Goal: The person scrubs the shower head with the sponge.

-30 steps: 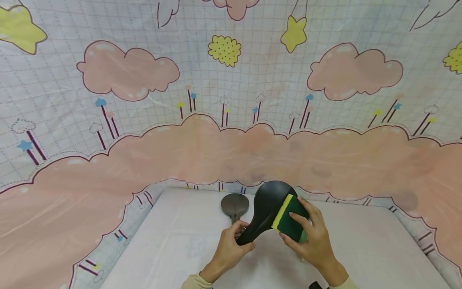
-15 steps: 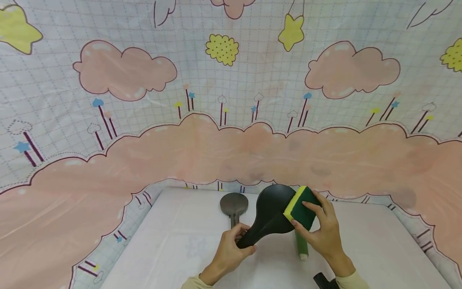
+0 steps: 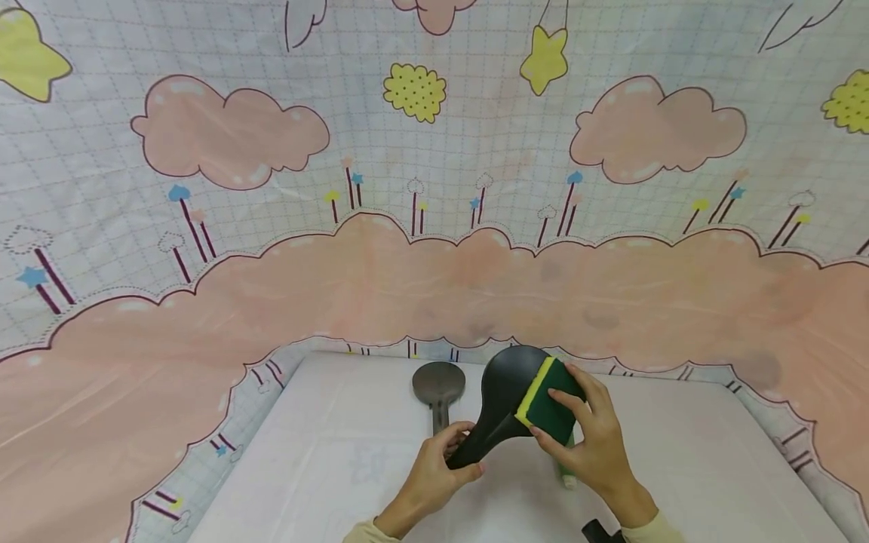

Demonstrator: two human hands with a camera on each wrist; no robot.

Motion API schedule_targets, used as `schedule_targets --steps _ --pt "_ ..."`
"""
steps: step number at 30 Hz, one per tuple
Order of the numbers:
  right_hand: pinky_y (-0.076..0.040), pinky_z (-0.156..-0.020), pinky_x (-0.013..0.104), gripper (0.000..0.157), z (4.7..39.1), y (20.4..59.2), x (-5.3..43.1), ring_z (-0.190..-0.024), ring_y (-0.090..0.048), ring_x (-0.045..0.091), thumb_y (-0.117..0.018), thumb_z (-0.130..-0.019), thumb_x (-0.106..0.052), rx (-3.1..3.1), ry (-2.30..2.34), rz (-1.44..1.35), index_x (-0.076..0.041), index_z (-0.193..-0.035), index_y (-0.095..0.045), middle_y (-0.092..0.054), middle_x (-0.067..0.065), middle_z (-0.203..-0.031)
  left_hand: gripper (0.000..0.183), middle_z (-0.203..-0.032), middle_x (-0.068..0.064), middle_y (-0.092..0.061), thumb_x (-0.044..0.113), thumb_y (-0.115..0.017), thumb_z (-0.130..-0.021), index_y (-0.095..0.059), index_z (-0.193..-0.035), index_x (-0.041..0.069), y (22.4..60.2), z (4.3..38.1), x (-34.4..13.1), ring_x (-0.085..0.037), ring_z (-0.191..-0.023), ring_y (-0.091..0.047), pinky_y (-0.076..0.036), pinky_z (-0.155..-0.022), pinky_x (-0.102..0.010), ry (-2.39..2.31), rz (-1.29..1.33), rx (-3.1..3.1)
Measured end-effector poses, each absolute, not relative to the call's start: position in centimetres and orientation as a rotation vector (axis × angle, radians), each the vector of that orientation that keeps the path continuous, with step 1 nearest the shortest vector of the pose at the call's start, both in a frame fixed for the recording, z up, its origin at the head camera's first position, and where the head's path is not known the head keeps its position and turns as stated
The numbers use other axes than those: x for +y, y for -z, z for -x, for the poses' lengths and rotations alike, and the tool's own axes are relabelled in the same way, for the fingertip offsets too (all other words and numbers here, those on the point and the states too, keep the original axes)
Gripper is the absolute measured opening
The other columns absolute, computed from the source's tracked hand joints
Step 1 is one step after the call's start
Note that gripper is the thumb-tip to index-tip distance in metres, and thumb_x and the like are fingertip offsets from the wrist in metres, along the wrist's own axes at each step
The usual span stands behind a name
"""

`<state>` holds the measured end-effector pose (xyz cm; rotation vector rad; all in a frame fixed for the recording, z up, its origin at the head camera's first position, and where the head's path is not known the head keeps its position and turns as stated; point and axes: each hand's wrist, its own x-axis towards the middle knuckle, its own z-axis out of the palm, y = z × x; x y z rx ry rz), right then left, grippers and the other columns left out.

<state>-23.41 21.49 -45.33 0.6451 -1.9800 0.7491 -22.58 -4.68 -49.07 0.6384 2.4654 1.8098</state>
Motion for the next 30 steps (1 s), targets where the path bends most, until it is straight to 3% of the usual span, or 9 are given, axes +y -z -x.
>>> schedule_targets --steps 5,15,23,30 --pt "-0.027 -0.11 0.009 0.059 23.4 45.2 21.1 -0.125 -0.048 0.03 -0.062 -0.085 -0.065 -1.964 -0.72 -0.68 -0.012 -0.11 -0.07 -0.053 0.021 -0.139 0.053 -0.118 -0.011 -0.068 0.017 -0.074 -0.085 -0.057 -0.135 0.01 49.4 22.8 -4.8 -0.005 -0.092 -0.063 -0.05 -0.078 -0.021 -1.834 -0.664 2.368" --pt "-0.029 -0.107 0.006 0.064 23.8 44.3 22.2 -0.125 -0.048 0.03 -0.06 -0.086 -0.065 -1.958 -0.707 -0.643 -0.006 -0.109 -0.069 -0.053 0.023 -0.14 0.056 -0.125 -0.015 -0.067 0.014 -0.077 -0.084 -0.058 -0.136 0.005 49.5 22.7 -5.5 -0.006 -0.101 -0.064 -0.05 -0.087 -0.02 -1.869 -0.738 2.324" --pt "-0.026 -0.105 0.004 0.073 23.9 43.9 23.4 -0.128 -0.046 0.031 -0.055 -0.084 -0.07 -2.039 -0.724 -0.563 -0.004 -0.112 -0.067 -0.049 0.024 -0.142 0.058 -0.126 -0.01 -0.067 0.017 -0.081 -0.078 -0.063 -0.132 0.013 49.7 22.8 -5.8 -0.006 -0.099 -0.062 -0.051 -0.087 -0.021 -1.85 -0.733 2.36" --pt "-0.027 -0.107 0.005 0.069 24.2 44.2 23.5 -0.13 -0.045 0.03 -0.06 -0.084 -0.067 -2.014 -0.763 -0.563 -0.004 -0.111 -0.068 -0.049 0.024 -0.143 0.058 -0.124 -0.012 -0.068 0.015 -0.081 -0.077 -0.063 -0.132 0.01 49.7 22.7 -5.4 -0.006 -0.097 -0.063 -0.051 -0.085 -0.02 -1.871 -0.729 2.333"
